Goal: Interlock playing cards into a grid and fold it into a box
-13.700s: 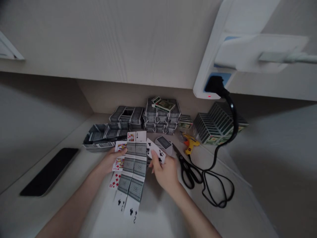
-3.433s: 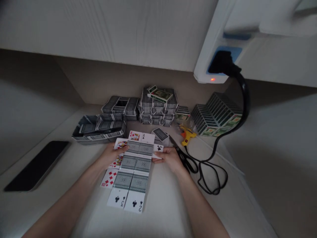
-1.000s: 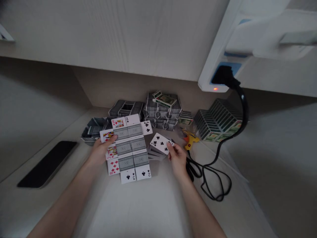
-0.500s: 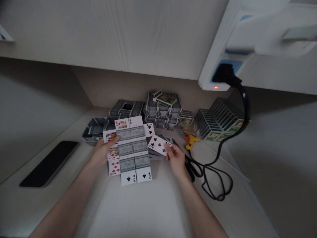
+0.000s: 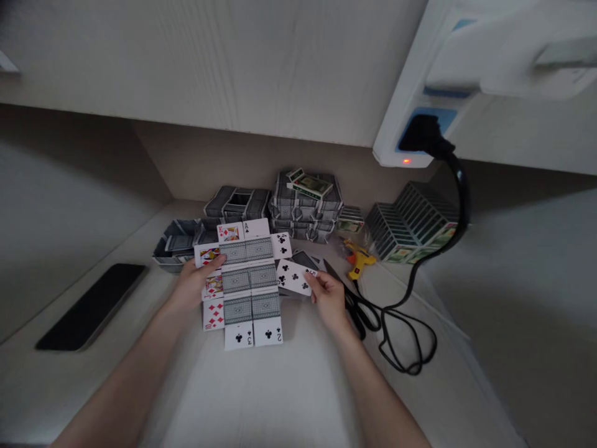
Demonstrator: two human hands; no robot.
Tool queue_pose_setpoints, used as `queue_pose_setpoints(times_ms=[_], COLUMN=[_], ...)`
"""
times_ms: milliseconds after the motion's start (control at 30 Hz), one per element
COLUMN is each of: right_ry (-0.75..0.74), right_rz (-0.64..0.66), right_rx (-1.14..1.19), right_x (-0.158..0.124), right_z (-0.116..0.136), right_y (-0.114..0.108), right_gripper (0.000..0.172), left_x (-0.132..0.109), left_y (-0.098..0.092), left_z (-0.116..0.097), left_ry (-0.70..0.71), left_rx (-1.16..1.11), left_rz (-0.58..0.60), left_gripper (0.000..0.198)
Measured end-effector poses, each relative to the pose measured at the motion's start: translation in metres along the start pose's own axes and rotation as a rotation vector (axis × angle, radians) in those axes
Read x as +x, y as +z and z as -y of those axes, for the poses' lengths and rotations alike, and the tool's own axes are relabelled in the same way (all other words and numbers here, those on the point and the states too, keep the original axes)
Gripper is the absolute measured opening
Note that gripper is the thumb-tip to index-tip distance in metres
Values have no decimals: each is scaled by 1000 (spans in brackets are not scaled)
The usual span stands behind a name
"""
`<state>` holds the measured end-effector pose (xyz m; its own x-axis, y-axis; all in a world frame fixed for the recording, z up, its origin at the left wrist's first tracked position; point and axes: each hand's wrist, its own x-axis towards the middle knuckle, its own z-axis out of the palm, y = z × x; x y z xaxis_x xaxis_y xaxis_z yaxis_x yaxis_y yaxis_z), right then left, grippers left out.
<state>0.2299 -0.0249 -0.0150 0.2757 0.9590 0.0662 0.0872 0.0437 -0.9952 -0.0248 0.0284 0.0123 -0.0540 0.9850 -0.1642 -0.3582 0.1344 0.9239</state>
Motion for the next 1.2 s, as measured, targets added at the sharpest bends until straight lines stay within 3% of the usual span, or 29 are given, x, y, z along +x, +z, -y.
queue_pose_setpoints(times_ms=[367,667,1200], right_ry=[18,59,82], right_rz=[120,245,203], right_rx=[-61,-82,15], right_x=[3,11,6], right_z=[1,-17,-18], right_y=[-10,-21,-8], right_gripper=[36,34,28], left_x=[3,0,1], left_y=[0,2,5], left_z=[7,10,26], left_ry=[-4,-5,4], left_rx=[68,160,150], left_rz=[27,32,-3], left_gripper=[44,47,51])
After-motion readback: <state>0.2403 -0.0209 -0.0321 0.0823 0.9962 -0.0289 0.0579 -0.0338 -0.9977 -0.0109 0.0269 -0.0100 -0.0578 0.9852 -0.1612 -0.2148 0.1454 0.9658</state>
